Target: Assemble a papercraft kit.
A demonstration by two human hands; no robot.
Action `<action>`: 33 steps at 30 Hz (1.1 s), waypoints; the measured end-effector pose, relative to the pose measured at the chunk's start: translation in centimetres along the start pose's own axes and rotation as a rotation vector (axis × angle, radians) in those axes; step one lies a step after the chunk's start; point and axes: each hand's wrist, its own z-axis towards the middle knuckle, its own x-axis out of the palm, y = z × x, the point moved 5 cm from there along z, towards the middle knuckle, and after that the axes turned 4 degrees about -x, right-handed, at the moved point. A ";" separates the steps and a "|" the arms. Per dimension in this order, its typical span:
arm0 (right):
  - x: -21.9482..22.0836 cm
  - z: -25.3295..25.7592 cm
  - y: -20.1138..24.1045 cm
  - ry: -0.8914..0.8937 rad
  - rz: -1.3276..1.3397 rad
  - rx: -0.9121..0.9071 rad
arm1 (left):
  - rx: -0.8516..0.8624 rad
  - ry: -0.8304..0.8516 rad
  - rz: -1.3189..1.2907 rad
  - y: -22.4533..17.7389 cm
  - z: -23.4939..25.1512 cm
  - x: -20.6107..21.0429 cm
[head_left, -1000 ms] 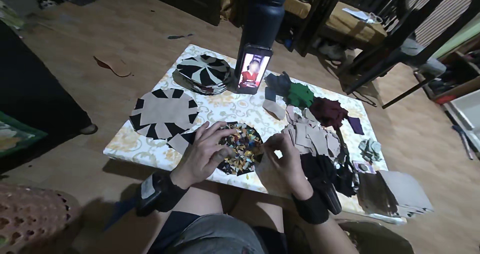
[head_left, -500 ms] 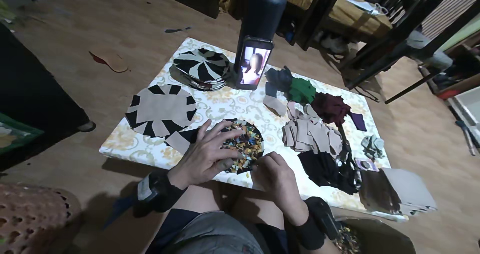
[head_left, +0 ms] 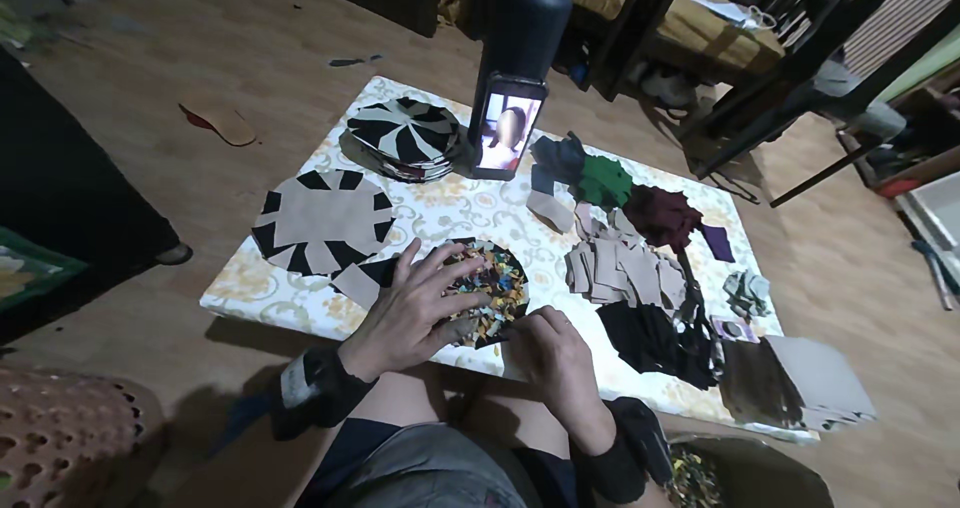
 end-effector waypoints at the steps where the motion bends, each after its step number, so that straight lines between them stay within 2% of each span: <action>1: -0.3 0.1 -0.1 -0.006 0.035 0.011 | -0.012 -0.011 0.005 0.1 0.0 -0.1; 7: -0.9 2.0 -0.2 -0.135 0.147 0.005 | -0.056 0.020 0.052 0.3 0.1 0.3; 10: -0.3 2.5 -0.5 -0.079 0.098 0.030 | -0.060 0.031 0.086 0.3 0.2 0.4; 15: -1.1 1.5 -1.3 -0.104 0.019 0.071 | -0.062 0.047 0.083 0.2 0.1 0.5; 22: 1.0 0.6 0.0 0.027 -0.002 -0.019 | -0.038 0.086 0.102 0.0 0.2 0.8; 27: -0.5 -0.4 -0.7 -0.048 0.031 0.012 | 0.002 0.091 0.089 -0.3 0.2 0.7; 33: -0.6 -3.0 0.2 -0.056 0.059 -0.062 | 0.053 0.221 0.095 -0.5 0.3 1.7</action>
